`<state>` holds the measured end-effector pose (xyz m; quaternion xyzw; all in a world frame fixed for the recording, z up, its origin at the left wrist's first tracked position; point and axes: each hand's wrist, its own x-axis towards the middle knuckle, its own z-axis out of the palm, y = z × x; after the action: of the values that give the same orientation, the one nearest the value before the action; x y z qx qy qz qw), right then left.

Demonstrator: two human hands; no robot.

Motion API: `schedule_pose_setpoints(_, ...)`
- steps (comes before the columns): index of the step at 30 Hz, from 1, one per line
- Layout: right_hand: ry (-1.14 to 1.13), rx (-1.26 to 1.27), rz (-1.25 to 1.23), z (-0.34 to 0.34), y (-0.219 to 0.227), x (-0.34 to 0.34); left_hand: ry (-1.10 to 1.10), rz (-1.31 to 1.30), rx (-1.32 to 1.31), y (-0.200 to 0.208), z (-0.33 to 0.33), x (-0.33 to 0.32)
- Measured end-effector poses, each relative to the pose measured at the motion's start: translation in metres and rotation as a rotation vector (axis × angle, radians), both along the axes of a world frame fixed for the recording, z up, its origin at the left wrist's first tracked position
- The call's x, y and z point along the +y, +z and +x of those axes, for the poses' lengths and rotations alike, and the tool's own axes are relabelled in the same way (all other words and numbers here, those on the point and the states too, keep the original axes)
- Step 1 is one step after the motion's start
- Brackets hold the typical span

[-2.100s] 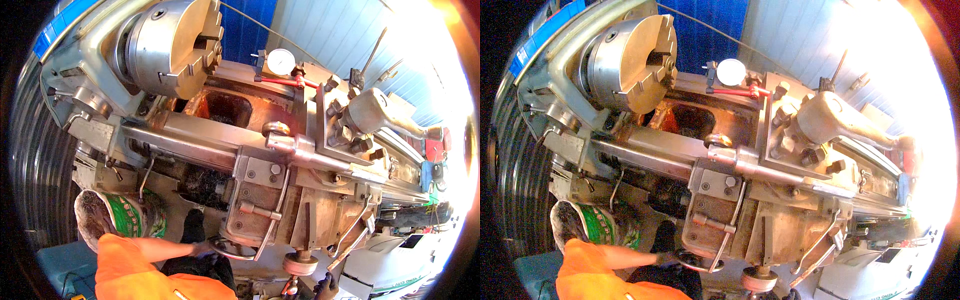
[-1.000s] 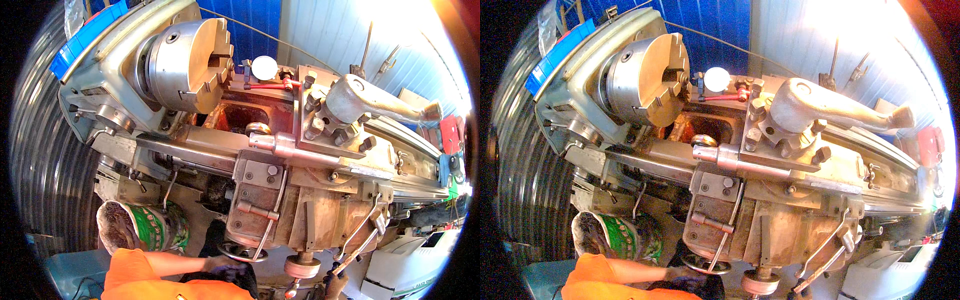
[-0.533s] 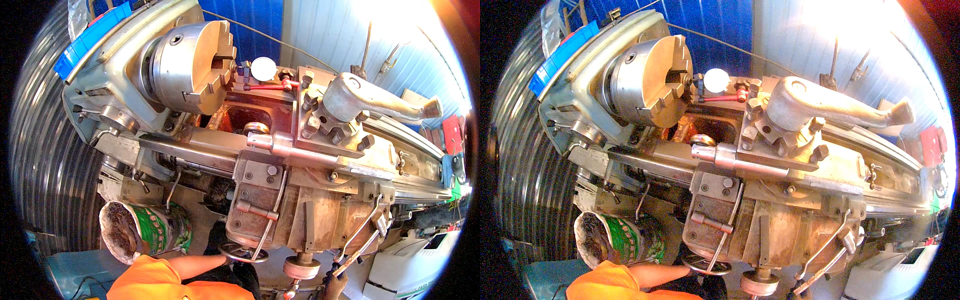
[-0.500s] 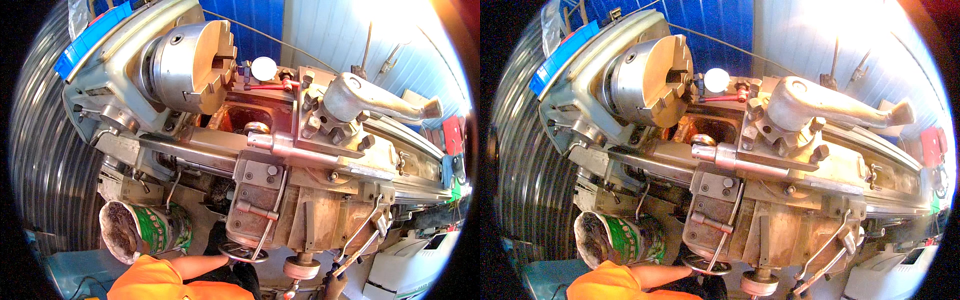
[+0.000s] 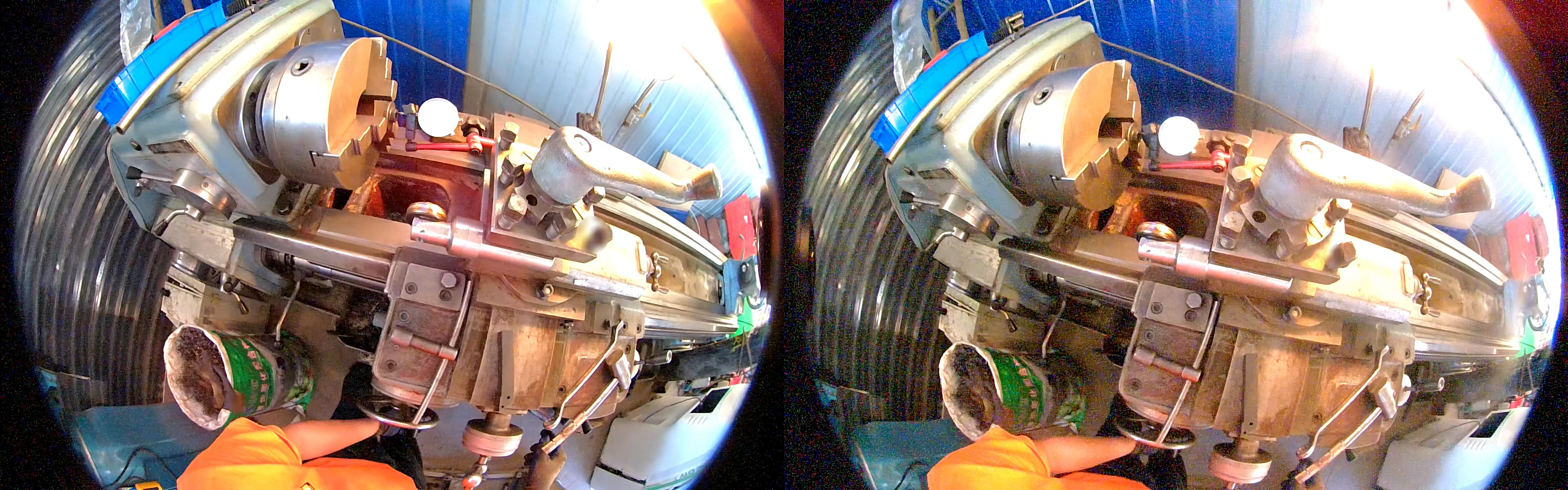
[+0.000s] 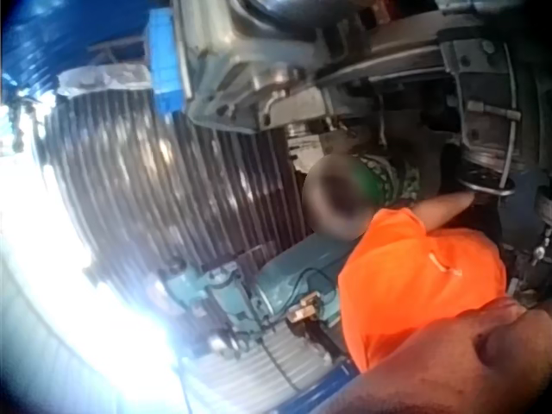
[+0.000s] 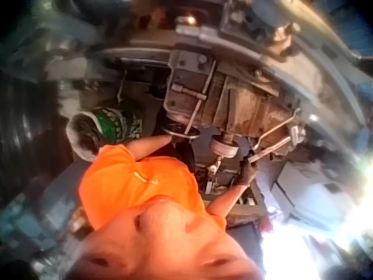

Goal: The person uses a wrench to tighten a component on a lathe, rotates the chuck by hand, and uses a soft-faced hammer to tap the workpiece into alignment while observing a dial indicator.

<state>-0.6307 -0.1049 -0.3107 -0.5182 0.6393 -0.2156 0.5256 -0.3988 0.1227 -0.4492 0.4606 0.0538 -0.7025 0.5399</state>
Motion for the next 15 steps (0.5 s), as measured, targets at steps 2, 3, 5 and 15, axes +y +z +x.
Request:
schedule_pose_setpoints(2,0.041,0.054,-0.026,0.001,0.0,0.0,-0.003,0.003,-0.019,0.003,0.004,0.0)
schedule_pose_setpoints(3,0.063,0.055,-0.055,0.003,-0.001,0.0,0.001,0.008,-0.022,0.004,0.003,0.001)
schedule_pose_setpoints(5,0.106,0.062,-0.12,0.006,-0.002,-0.002,0.009,0.007,-0.014,0.007,0.0,0.001)
schedule_pose_setpoints(15,0.053,-0.001,-0.123,-0.002,-0.005,0.001,-0.047,0.052,-0.106,0.022,0.029,0.044)
